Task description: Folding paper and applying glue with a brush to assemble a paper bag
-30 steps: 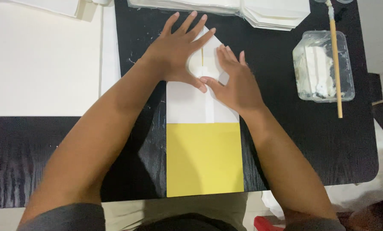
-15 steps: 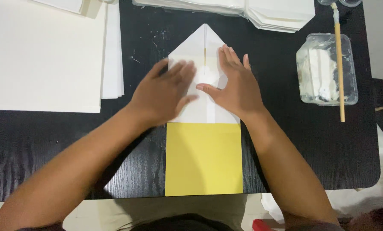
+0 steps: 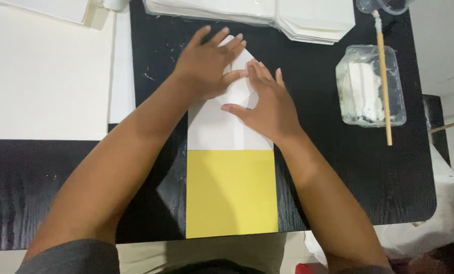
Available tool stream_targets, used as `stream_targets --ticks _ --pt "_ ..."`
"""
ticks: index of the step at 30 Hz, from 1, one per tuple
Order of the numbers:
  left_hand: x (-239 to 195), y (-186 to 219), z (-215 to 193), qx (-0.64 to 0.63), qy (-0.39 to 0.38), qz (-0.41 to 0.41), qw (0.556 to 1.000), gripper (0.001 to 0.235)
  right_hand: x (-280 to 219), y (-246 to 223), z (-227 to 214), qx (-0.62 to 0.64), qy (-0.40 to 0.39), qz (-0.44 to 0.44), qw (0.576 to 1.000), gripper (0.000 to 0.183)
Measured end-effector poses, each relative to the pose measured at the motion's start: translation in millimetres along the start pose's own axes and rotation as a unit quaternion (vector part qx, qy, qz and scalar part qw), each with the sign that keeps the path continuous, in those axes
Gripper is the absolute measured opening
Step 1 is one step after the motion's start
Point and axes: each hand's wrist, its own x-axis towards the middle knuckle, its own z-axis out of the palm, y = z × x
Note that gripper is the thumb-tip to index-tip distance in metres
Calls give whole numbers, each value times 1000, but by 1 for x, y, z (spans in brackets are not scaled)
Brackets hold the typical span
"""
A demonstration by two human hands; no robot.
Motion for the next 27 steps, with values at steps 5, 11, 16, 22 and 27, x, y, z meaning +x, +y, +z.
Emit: stream_targets --ticks 5,11,16,22,27 --pt "-5 -6 0 1 35 -12 999 82 1 3 2 -21 -15 5 1000 104" --pt "-8 -4 -12 -3 13 -1 1000 85 0 -3 -3 -22 -39 21 999 104" --pt "-10 -11 -8 -3 48 14 999 84 3 0 -1 -19 -43 26 999 104" --pt "-15 -9 -20 -25 -13 -6 1000 88 1 -5 -6 -12 -34 29 999 104" --pt "-50 0 -4 27 137 -11 990 72 2 -7 -7 -25 -44 31 998 104"
